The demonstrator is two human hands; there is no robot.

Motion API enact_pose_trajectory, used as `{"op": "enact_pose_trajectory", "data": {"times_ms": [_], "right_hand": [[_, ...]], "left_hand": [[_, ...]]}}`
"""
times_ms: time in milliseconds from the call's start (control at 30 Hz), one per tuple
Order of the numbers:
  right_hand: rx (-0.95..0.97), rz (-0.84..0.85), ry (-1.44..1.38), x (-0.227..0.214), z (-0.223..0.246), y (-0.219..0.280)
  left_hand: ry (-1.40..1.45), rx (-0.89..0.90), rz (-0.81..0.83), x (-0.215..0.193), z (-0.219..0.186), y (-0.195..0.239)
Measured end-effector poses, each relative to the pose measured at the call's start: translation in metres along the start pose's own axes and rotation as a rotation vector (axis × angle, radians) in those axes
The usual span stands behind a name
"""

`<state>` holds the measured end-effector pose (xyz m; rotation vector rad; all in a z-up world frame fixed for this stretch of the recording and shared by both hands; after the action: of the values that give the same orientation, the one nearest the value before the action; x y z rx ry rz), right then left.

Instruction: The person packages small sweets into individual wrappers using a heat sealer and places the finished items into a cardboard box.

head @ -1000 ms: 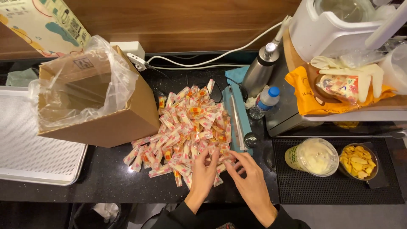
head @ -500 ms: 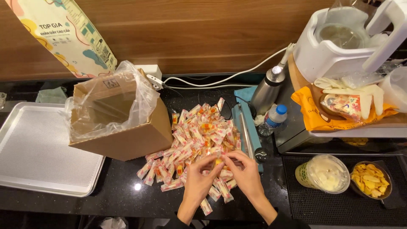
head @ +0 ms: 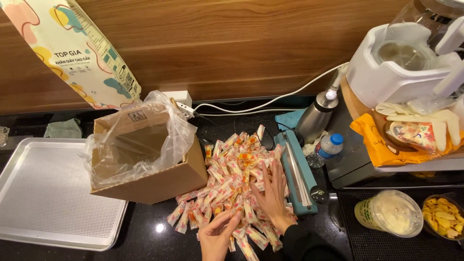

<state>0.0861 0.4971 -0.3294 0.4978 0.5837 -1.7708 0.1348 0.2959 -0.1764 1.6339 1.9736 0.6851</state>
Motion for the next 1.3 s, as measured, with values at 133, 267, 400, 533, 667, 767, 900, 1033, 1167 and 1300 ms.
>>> {"op": "enact_pose_trajectory", "data": {"times_ms": [133, 267, 400, 533, 667, 767, 900, 1033, 1167, 1300], "right_hand": [[0.042, 0.03, -0.04, 0.014, 0.0, -0.015], [0.058, 0.131, -0.112, 0.008, 0.007, -0.026], [0.137, 0.254, -0.109, -0.014, -0.005, -0.027], [0.18, 0.052, -0.387, -0.098, 0.079, 0.0], [0.385, 0.001, -0.747, -0.129, 0.086, 0.011], [0.29, -0.054, -0.756, -0.147, 0.086, 0.013], [0.281, -0.164, -0.645, -0.163, 0.093, 0.012], [0.388, -0.137, -0.578, -0.175, 0.101, 0.011], [0.399, -0.103, -0.712, -0.185, 0.097, 0.006], [0.326, -0.19, -0.58, -0.188, 0.084, 0.0]], "left_hand": [[0.019, -0.006, 0.011, 0.001, -0.003, -0.008], [0.059, -0.053, 0.042, 0.012, -0.013, -0.015], [0.056, 0.082, 0.109, 0.03, -0.024, -0.021], [-0.003, 0.14, 0.175, 0.05, -0.024, -0.033], [0.011, 0.285, 0.341, 0.076, -0.007, -0.044], [-0.001, 0.338, 0.431, 0.091, -0.013, -0.03], [0.082, 0.572, 0.416, 0.108, -0.014, -0.019], [0.082, 0.505, 0.364, 0.122, -0.02, -0.007], [-0.078, 0.498, 0.461, 0.121, -0.029, 0.006], [-0.167, 0.41, 0.54, 0.127, -0.022, -0.012]]}}
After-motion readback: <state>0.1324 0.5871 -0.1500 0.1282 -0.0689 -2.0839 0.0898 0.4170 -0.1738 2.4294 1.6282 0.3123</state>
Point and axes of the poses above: each hand's wrist, its own y-axis away from the middle knuckle, its own x-axis out of the palm, z = x × y, the point moved 1 cm from there along -y, towards the middle knuckle, and after that the axes turned 8 degrees about -y, right-handed, at the moved point
